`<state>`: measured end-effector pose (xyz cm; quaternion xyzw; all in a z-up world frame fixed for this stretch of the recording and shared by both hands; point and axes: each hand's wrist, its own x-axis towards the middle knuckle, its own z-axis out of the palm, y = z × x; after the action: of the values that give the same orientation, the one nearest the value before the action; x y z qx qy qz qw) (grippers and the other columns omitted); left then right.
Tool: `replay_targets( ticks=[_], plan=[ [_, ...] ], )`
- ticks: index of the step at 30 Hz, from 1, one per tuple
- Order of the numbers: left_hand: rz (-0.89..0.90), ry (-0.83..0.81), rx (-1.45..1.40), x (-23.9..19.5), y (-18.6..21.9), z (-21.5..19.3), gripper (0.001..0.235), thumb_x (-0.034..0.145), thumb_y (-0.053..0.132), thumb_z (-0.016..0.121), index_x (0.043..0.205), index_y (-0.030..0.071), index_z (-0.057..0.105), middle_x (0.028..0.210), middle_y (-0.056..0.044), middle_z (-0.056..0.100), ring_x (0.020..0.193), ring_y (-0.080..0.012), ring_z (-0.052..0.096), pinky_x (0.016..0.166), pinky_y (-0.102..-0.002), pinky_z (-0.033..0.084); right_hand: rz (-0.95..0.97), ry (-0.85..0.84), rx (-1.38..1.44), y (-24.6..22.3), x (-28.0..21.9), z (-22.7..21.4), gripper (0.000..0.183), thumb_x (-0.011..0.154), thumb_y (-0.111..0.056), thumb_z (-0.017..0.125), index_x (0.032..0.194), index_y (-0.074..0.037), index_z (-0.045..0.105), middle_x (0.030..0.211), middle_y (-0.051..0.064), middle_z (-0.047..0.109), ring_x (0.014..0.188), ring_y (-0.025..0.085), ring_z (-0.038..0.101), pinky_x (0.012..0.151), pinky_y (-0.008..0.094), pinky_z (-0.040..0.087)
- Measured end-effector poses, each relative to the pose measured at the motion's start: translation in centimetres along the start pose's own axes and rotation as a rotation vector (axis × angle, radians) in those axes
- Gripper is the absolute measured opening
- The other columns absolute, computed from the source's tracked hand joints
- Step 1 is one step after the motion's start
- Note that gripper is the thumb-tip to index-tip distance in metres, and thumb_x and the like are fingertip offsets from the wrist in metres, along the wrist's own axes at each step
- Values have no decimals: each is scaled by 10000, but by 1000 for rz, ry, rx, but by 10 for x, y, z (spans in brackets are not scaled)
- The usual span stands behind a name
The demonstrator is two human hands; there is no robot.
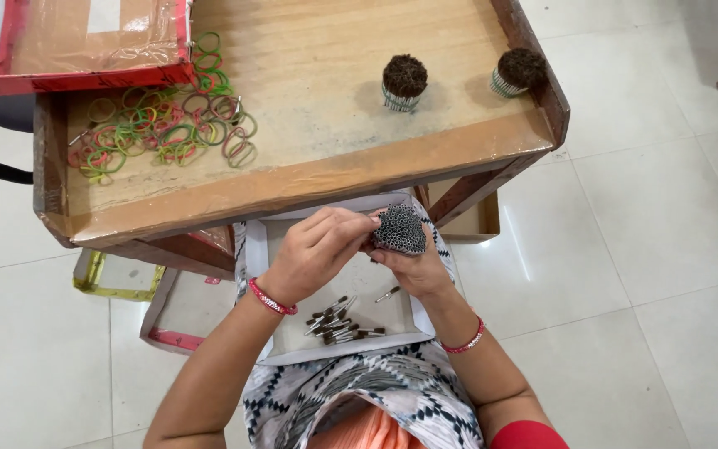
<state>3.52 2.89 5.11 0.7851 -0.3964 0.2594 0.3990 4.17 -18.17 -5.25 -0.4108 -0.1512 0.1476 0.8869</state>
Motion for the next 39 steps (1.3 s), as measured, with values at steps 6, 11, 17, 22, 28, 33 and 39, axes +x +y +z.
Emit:
replay_targets(
  ticks=[6, 11, 17, 22, 28, 33, 39],
  plan=[
    [121, -30, 128, 2, 2, -4, 501, 865, -25, 759, 1331, 34, 583, 1108, -94, 703, 1009, -265, 705, 868, -370, 592, 59, 28, 16, 4, -2, -8, 463, 867, 71, 814, 1283, -2, 625, 1155, 84, 703, 1073, 188, 694, 945, 353, 608],
    [93, 50, 133, -8, -7, 9, 487, 886, -25, 785, 1297, 46, 533, 1078, -92, 699, 996, -269, 707, 867, -379, 589, 90, 13, 86, 8, -3, -12, 446, 863, 82, 825, 1264, 6, 647, 1146, 83, 700, 1064, 189, 688, 925, 329, 592],
    [-2, 171, 68, -18, -4, 19, 506, 855, -59, 797, 1249, 69, 506, 1036, -86, 703, 958, -258, 708, 835, -372, 590, 70, 22, 134, 3, 1, 3, 448, 838, 23, 838, 1243, 1, 648, 1145, 83, 703, 1079, 192, 682, 955, 328, 579],
    [-106, 239, 48, -25, 5, 24, 510, 824, -79, 786, 1240, 56, 524, 991, -74, 690, 905, -257, 695, 797, -368, 583, 81, 86, 208, 2, 0, 10, 457, 816, 3, 841, 1221, -27, 633, 1125, 62, 698, 1081, 178, 683, 983, 331, 581],
    [-138, 97, 54, -13, 9, 11, 468, 848, -49, 775, 1246, 76, 564, 1071, -82, 690, 990, -274, 689, 876, -384, 572, 2, -2, 79, 6, -2, -2, 470, 867, 54, 824, 1296, 20, 634, 1163, 90, 696, 1087, 184, 684, 976, 316, 569],
    [-40, -154, 36, 19, 18, -7, 803, 682, 117, 809, 1414, 11, 496, 1389, -243, 538, 1305, -412, 534, 1087, -467, 464, 123, 118, 84, 14, -4, -3, 509, 790, 92, 806, 1249, -19, 617, 1128, 91, 698, 1045, 216, 714, 973, 392, 629],
    [-30, -335, -15, -12, -10, 14, 859, 689, 172, 848, 1456, 36, 487, 1464, -148, 572, 1390, -337, 541, 1165, -443, 461, 183, 66, 50, 38, -15, -2, 577, 816, 163, 763, 1324, -14, 553, 1196, 90, 664, 1115, 210, 691, 946, 353, 612]
  ],
)
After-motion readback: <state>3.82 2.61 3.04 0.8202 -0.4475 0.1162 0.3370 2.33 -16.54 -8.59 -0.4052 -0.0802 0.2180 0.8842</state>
